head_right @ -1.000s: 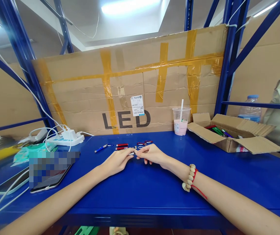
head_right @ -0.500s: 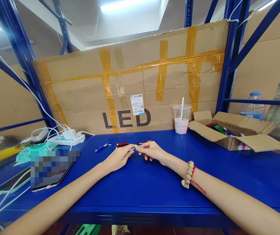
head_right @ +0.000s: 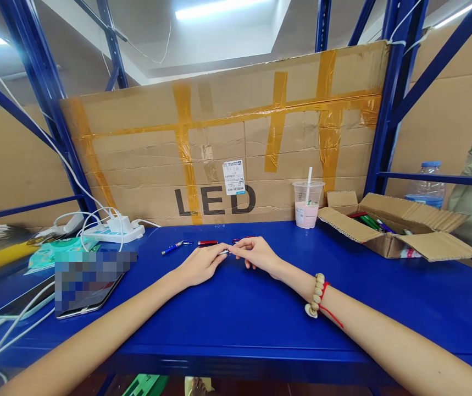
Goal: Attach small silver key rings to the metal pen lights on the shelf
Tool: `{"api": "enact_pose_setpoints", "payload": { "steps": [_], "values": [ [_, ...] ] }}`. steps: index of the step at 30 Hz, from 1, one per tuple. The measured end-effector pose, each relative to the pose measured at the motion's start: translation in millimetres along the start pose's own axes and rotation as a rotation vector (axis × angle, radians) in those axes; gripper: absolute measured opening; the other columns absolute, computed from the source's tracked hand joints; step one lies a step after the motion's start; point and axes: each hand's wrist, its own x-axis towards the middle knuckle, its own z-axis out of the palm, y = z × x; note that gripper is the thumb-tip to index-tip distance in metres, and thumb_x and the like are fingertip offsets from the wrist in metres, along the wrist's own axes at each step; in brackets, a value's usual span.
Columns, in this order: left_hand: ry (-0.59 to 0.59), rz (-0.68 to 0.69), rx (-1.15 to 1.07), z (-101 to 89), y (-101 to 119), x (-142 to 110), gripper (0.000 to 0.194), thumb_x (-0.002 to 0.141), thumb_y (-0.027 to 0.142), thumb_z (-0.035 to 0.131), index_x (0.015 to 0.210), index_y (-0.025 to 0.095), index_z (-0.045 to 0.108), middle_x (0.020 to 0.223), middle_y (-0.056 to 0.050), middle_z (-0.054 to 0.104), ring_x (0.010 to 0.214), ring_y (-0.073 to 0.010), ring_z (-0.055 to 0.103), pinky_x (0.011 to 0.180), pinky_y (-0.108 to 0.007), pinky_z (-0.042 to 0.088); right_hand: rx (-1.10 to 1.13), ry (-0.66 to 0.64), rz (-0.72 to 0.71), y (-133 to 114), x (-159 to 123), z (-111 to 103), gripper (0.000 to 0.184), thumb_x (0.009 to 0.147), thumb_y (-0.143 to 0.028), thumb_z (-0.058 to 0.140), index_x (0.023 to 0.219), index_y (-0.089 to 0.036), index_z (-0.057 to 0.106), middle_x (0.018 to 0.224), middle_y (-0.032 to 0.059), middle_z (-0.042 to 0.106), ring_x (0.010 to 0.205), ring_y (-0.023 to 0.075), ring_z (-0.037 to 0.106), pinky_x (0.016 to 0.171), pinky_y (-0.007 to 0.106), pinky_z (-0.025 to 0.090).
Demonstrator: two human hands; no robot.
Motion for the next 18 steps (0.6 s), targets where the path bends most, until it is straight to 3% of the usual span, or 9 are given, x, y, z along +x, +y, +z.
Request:
{"api": "enact_pose_setpoints", "payload": {
  "steps": [7,11,18],
  "values": [
    [0.012,-0.014,0.064,-3.4,-3,0,0.022,0.090,0.024,0.026,0.101,0.020,0.045,0.097,-0.002,0.058,0.085,-0.0151,0.056,0.071,-0.024,0.042,0.065,-0.005,-0.052,-3,0,1,0.044,0.067,-0.053,0.058,0.085,-0.012,0.058,0.075,0.0025,0.054,0.040,0.0027,0.043,0.035,0.017,0.031],
    [0.001,-0.028,0.104,-3.2,-9,0,0.022,0.090,0.025,0.025,0.101,0.020,0.043,0.095,-0.002,0.058,0.083,-0.0160,0.056,0.068,-0.025,0.042,0.149,-0.026,-0.036,-5,-1,1,0.041,0.068,-0.052,0.058,0.077,-0.012,0.054,0.067,-0.0005,0.050,0.039,0.0029,0.042,0.034,0.017,0.029],
    [-0.004,-0.077,0.114,-3.8,-14,0,0.022,0.091,0.026,0.025,0.102,0.021,0.042,0.093,-0.001,0.059,0.081,-0.0163,0.057,0.066,-0.025,0.041,0.398,-0.338,0.106,-9,-7,0,0.047,0.072,-0.054,0.052,0.056,-0.016,0.030,0.047,-0.0061,0.031,0.036,0.0032,0.031,0.035,0.017,0.027]
  ]
}}
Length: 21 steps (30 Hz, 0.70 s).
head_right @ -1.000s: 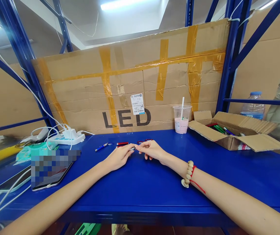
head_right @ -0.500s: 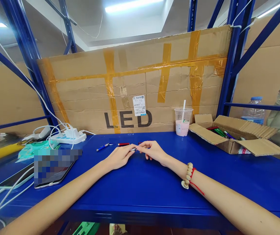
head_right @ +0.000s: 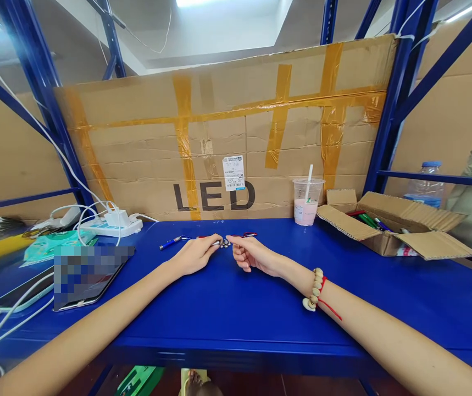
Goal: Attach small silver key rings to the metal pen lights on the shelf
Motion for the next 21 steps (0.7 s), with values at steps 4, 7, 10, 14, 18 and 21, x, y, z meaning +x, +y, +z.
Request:
{"api": "enact_pose_setpoints", "payload": {
  "steps": [4,7,10,14,18,21],
  "values": [
    [-0.010,0.009,-0.055,2.5,1,1,0.020,0.090,0.027,0.026,0.100,0.021,0.042,0.095,0.000,0.059,0.083,-0.0157,0.057,0.067,-0.024,0.041,-0.028,0.044,0.016,0,0,3,0.048,0.072,-0.055,0.052,0.054,-0.016,0.029,0.044,-0.0070,0.026,0.034,0.0025,0.026,0.033,0.017,0.024],
    [-0.021,0.000,-0.099,3.9,1,1,0.018,0.090,0.028,0.026,0.100,0.022,0.041,0.095,0.000,0.058,0.082,-0.0153,0.057,0.066,-0.024,0.041,-0.157,0.189,-0.087,3,3,2,0.042,0.066,-0.051,0.060,0.058,-0.014,0.041,0.048,-0.0061,0.033,0.034,0.0023,0.030,0.033,0.017,0.024],
    [-0.006,-0.039,-0.117,2.5,1,2,0.019,0.091,0.030,0.025,0.103,0.023,0.038,0.091,0.000,0.058,0.079,-0.0157,0.057,0.065,-0.024,0.040,-0.188,0.398,-0.186,5,7,-4,0.041,0.067,-0.053,0.057,0.065,-0.013,0.046,0.052,-0.0045,0.037,0.036,0.0025,0.033,0.032,0.017,0.024],
    [0.032,-0.093,-0.151,-0.4,0,2,0.018,0.091,0.031,0.025,0.103,0.024,0.036,0.080,0.001,0.056,0.074,-0.0160,0.056,0.063,-0.025,0.038,-0.221,0.606,-0.294,6,10,-15,0.041,0.070,-0.054,0.051,0.072,-0.013,0.052,0.062,-0.0008,0.044,0.038,0.0028,0.036,0.032,0.017,0.026],
    [0.083,-0.071,-0.191,-0.5,-1,2,0.015,0.090,0.031,0.027,0.102,0.023,0.033,0.075,0.002,0.053,0.070,-0.0150,0.054,0.064,-0.025,0.038,-0.521,0.621,-0.264,6,9,-16,0.039,0.076,-0.050,0.043,0.076,-0.014,0.058,0.070,0.0030,0.054,0.041,0.0056,0.043,0.036,0.019,0.031],
    [0.103,-0.053,-0.209,-0.4,-1,1,0.016,0.090,0.033,0.028,0.101,0.022,0.034,0.075,0.002,0.052,0.069,-0.0142,0.054,0.063,-0.024,0.038,-0.838,0.639,-0.293,4,4,-14,0.029,0.075,-0.042,0.047,0.077,-0.018,0.062,0.072,0.0016,0.060,0.049,0.0082,0.049,0.048,0.021,0.037]
  ]
}}
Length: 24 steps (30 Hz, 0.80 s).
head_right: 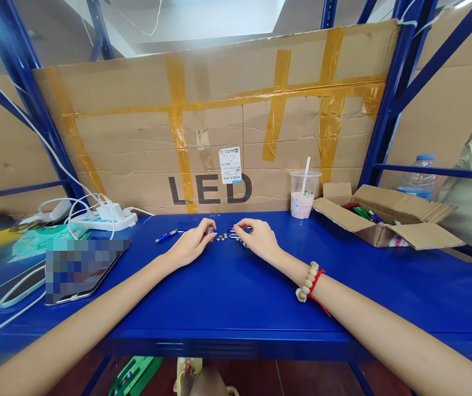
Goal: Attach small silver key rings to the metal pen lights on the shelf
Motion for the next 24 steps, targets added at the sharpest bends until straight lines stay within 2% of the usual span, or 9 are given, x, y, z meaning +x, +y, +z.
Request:
{"api": "enact_pose_setpoints", "payload": {
  "steps": [2,5,11,17,22,24],
  "values": [
    [0.013,0.010,-0.001,-1.0,2,-1,0.017,0.090,0.034,0.030,0.100,0.022,0.034,0.075,0.002,0.051,0.069,-0.0137,0.054,0.063,-0.023,0.038,-0.154,0.036,-0.054,-1,-1,-3,0.021,0.072,-0.038,0.052,0.079,-0.022,0.064,0.077,-0.0005,0.062,0.057,0.0100,0.052,0.053,0.022,0.036],
    [0.034,0.013,0.022,-3.7,4,-1,0.016,0.089,0.035,0.033,0.098,0.022,0.035,0.076,0.002,0.051,0.068,-0.0131,0.054,0.062,-0.022,0.038,-0.265,0.047,-0.070,0,-1,-6,0.019,0.069,-0.037,0.055,0.081,-0.027,0.065,0.082,-0.0031,0.063,0.066,0.0121,0.055,0.054,0.022,0.035],
    [0.003,0.017,0.095,-6.0,2,-3,0.017,0.087,0.036,0.037,0.097,0.021,0.037,0.073,0.003,0.052,0.064,-0.0127,0.054,0.056,-0.021,0.036,-0.331,-0.039,-0.016,5,1,-7,0.022,0.065,-0.041,0.057,0.082,-0.028,0.064,0.084,-0.0044,0.064,0.072,0.0143,0.056,0.056,0.024,0.036],
    [-0.030,0.023,0.158,-1.7,-3,-4,0.018,0.088,0.036,0.036,0.100,0.022,0.039,0.074,0.003,0.055,0.065,-0.0133,0.055,0.055,-0.021,0.035,-0.375,-0.102,-0.070,6,0,-6,0.024,0.068,-0.041,0.055,0.085,-0.027,0.064,0.091,-0.0034,0.062,0.077,0.0149,0.055,0.060,0.025,0.038],
    [-0.008,0.051,0.182,-3.7,-2,-6,0.019,0.089,0.035,0.033,0.102,0.022,0.039,0.083,0.001,0.057,0.073,-0.0148,0.056,0.063,-0.023,0.039,-0.380,-0.095,-0.076,12,2,-3,0.027,0.068,-0.046,0.054,0.086,-0.028,0.064,0.092,-0.0036,0.061,0.075,0.0148,0.056,0.059,0.025,0.038],
    [-0.011,0.032,0.199,-5.8,-3,-6,0.021,0.089,0.036,0.033,0.102,0.022,0.039,0.083,0.001,0.058,0.073,-0.0153,0.057,0.061,-0.023,0.039,-0.372,-0.081,-0.070,15,3,-3,0.029,0.068,-0.048,0.054,0.086,-0.027,0.064,0.091,-0.0027,0.062,0.074,0.0149,0.056,0.059,0.025,0.038]
  ]
}}
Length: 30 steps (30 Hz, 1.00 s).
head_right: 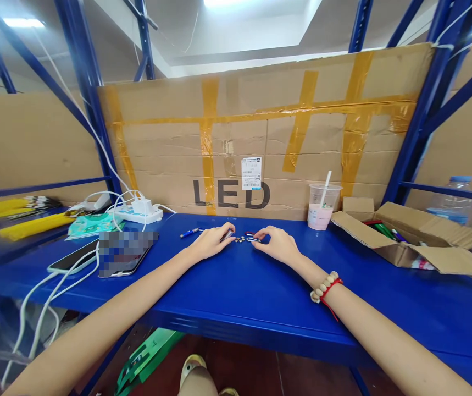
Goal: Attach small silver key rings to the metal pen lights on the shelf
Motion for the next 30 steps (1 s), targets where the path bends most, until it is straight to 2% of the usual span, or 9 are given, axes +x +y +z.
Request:
{"api": "enact_pose_setpoints", "payload": {
  "steps": [10,15,22,30],
  "values": [
    [0.018,-0.023,0.044,3.9,-9.1,-0.1,0.019,0.089,0.036,0.033,0.102,0.022,0.037,0.087,0.001,0.058,0.077,-0.0166,0.057,0.061,-0.023,0.039,-0.005,0.063,0.026,5.7,2.9,-0.4,0.027,0.069,-0.049,0.052,0.083,-0.029,0.065,0.085,-0.0042,0.063,0.069,0.0128,0.057,0.053,0.022,0.037],
    [0.013,-0.042,0.056,3.5,-7.7,1.2,0.020,0.089,0.037,0.033,0.102,0.023,0.038,0.083,0.002,0.058,0.075,-0.0166,0.057,0.056,-0.022,0.036,-0.002,0.072,0.048,5.4,4.2,-1.1,0.028,0.071,-0.049,0.050,0.082,-0.029,0.065,0.084,-0.0044,0.064,0.069,0.0129,0.058,0.055,0.023,0.038],
    [0.022,-0.010,0.050,3.5,-7.6,0.6,0.019,0.089,0.035,0.033,0.102,0.022,0.038,0.083,0.001,0.058,0.075,-0.0156,0.057,0.059,-0.022,0.037,0.001,0.070,0.059,3.8,2.3,-3.2,0.028,0.073,-0.046,0.049,0.082,-0.027,0.066,0.074,-0.0018,0.064,0.068,0.0138,0.058,0.057,0.023,0.039],
    [0.014,-0.007,0.033,1.4,-5.7,1.7,0.018,0.089,0.034,0.033,0.101,0.022,0.039,0.084,0.001,0.058,0.076,-0.0159,0.058,0.059,-0.022,0.037,0.016,0.090,0.036,6.6,3.5,-1.8,0.025,0.073,-0.043,0.049,0.080,-0.026,0.066,0.081,-0.0024,0.064,0.071,0.0135,0.058,0.058,0.023,0.039]
  ]
}}
